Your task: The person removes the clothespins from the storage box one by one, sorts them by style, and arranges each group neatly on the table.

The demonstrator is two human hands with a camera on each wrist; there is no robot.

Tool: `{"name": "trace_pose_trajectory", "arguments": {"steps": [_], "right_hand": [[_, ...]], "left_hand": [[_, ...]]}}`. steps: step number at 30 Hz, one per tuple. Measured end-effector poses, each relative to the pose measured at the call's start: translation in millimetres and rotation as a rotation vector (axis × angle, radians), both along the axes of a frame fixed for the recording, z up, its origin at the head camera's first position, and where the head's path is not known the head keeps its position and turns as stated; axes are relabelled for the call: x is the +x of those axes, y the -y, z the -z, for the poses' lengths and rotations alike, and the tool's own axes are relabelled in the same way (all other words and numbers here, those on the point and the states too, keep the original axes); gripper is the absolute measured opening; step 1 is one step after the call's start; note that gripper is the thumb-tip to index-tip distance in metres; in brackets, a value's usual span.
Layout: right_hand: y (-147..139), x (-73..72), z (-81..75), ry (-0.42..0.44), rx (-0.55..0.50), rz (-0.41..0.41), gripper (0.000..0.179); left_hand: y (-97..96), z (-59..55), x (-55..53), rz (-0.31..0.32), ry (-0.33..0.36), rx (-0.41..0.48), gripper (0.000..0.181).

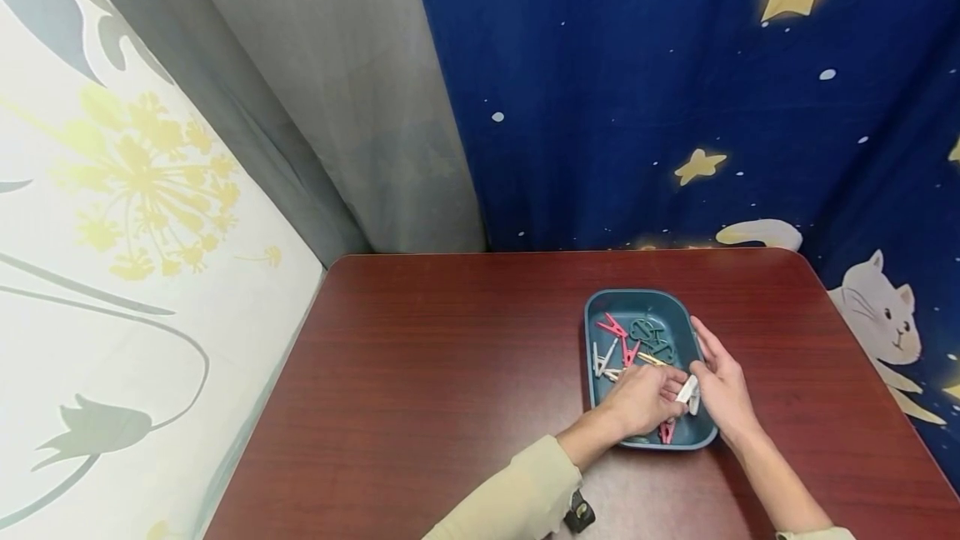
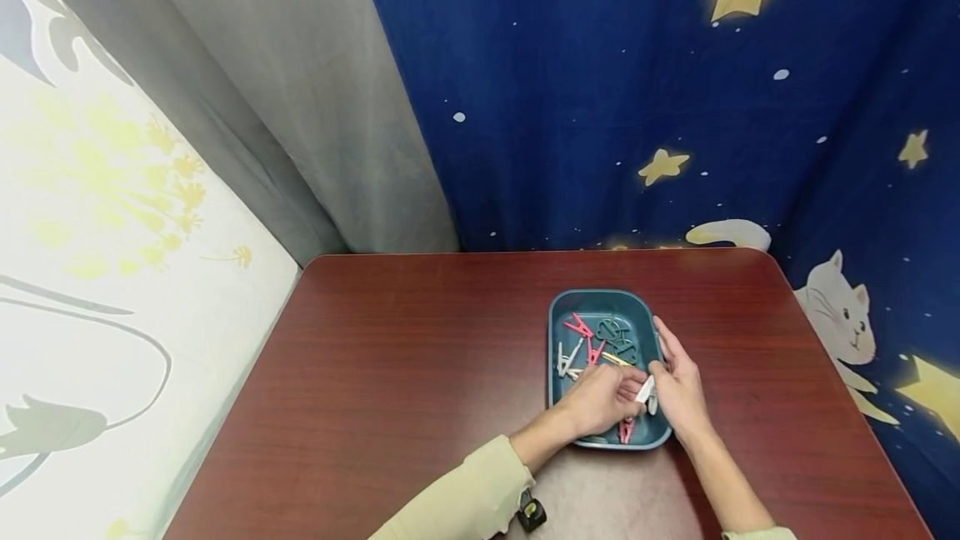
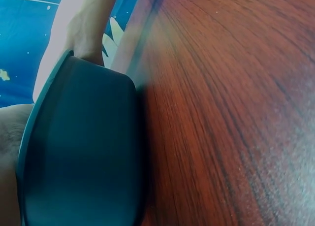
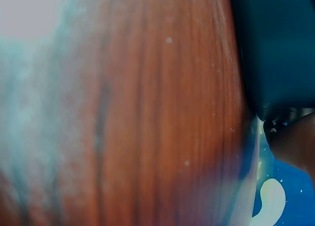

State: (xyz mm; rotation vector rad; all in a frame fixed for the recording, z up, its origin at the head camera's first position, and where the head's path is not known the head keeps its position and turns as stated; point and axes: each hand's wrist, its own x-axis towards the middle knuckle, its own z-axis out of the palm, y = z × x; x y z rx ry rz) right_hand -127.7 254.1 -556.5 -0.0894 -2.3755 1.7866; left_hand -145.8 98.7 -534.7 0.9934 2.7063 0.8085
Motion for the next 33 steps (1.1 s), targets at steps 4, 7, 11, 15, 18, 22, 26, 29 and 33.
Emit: {"name": "trace_pose_trajectory", "arguments": {"steps": [4, 7, 11, 15, 18, 22, 26, 29, 33], "right_hand": [[-0.4, 0.2, -0.6, 0.0, -0.011, 0.006, 0.068], [0.3, 0.9, -2.0, 0.011, -0.027, 0.011, 0.067], [1.7, 1.9, -2.9, 0.019, -0.038, 0.003, 0.067], [2.0, 1.9, -2.8, 0.025, -0.012, -0.003, 0.067], [1.5, 1.2, -2.8, 0.033, 0.026, 0.002, 0.067], [0.7, 0.1, -3.6, 0.048, 0.041, 0.007, 0.066], [0.0, -0.4, -4.9, 0.071, 0.035, 0.001, 0.065], [-0.3, -0.5, -5.0, 0.086, 0.038, -0.004, 0.064], [-0.5, -0.7, -5.7, 0.085, 0.031, -0.003, 0.064]], "left_hand": [[1.2, -2.0, 0.7, -0.063, -0.011, 0.032, 0.031], [2.5, -1.9, 2.0, -0.123, -0.026, 0.017, 0.028], [4.1, -0.6, 3.7, -0.218, -0.109, -0.017, 0.028], [5.6, -0.1, 3.2, -0.332, -0.197, 0.02, 0.023], [7.0, -0.9, 1.2, -0.413, -0.207, 0.124, 0.02], [8.7, -3.2, -2.3, -0.458, -0.191, 0.333, 0.02], [13.1, -8.1, -3.5, -0.437, -0.171, 0.529, 0.019], [19.5, -15.0, -4.4, -0.41, -0.158, 0.65, 0.017], [32.3, -29.6, -12.3, -0.405, -0.137, 0.779, 0.014]]}}
